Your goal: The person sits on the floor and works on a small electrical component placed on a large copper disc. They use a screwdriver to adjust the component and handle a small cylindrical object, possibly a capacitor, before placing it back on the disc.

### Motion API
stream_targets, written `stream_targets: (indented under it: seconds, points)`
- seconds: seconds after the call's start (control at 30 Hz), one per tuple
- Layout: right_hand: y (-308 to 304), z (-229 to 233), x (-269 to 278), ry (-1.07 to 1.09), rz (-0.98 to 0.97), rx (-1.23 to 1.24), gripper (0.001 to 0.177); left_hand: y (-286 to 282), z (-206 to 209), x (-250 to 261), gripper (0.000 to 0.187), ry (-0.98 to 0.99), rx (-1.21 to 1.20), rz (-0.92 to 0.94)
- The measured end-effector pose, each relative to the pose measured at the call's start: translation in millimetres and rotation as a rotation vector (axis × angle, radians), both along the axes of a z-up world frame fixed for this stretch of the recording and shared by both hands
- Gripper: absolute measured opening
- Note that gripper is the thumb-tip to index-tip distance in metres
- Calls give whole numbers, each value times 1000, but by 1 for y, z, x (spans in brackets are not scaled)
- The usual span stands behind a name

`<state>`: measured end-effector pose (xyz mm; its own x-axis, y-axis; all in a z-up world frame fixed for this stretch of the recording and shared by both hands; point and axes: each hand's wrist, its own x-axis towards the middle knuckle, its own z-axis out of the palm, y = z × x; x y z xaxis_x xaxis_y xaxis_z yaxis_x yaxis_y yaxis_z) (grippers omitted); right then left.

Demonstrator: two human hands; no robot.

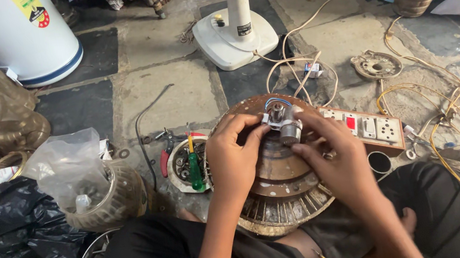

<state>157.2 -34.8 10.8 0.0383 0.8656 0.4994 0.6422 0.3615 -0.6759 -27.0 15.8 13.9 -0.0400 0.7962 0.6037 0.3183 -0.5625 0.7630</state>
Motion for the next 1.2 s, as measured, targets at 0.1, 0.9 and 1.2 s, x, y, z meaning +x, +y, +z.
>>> stream_targets:
  seconds: [0.1, 0.9, 1.2]
  points:
    - [-9, -16, 32, 74, -112, -20, 64, -2, 1, -7, 14, 36, 12, -32]
    - [-25, -143, 130, -349, -512, -391, 72, 53, 36, -8, 33, 249, -185, -635]
    - [-20, -159, 135, -288, -468, -315, 67, 59, 16, 1, 18, 46, -157, -607]
